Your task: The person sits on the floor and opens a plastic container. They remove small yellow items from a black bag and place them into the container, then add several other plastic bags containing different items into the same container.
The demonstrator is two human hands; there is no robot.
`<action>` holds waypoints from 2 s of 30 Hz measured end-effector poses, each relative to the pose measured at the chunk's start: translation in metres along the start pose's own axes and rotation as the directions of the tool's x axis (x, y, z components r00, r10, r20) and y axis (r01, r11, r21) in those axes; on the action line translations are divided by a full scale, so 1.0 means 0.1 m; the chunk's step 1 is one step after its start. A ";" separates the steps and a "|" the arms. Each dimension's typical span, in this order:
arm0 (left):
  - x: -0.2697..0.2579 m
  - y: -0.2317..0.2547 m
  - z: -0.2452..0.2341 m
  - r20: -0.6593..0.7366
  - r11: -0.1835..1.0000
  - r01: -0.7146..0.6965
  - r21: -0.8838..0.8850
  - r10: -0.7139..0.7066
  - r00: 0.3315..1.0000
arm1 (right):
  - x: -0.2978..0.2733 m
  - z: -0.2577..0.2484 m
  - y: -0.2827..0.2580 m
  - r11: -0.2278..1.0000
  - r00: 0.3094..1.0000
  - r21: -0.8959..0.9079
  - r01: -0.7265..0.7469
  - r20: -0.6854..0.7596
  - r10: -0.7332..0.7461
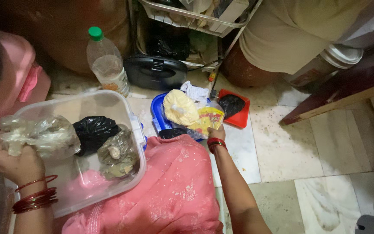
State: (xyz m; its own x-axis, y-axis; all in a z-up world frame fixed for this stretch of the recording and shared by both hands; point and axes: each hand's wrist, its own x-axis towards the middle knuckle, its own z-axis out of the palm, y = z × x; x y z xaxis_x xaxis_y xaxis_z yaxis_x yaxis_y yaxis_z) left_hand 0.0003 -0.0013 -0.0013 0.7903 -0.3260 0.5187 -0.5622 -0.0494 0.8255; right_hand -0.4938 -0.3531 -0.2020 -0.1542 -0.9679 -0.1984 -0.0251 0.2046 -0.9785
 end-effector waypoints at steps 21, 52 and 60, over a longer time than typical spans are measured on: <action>-0.08 -0.51 -0.05 0.054 0.997 -0.049 0.061 0.046 0.998 | 0.06 -1.65 -1.71 0.884 0.993 -0.454 0.112 0.078 -0.085; 0.08 1.20 0.20 0.544 0.234 0.606 -0.760 -0.281 0.790 | -2.45 1.23 -2.53 0.160 -0.201 0.359 0.919 0.778 -0.596; -0.13 1.05 0.22 0.237 0.694 0.390 -0.604 -0.311 0.920 | -3.06 1.66 -2.76 0.673 0.049 0.346 0.654 0.868 -0.494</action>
State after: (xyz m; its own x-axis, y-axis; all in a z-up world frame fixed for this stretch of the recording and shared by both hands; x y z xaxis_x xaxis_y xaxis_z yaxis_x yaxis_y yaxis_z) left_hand -0.0742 -0.0228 0.0741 0.8448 -0.5081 0.1677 0.0654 0.4090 0.9102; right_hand -0.2763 -0.1379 0.1196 0.8626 -0.2746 0.4249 0.2239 -0.5458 -0.8074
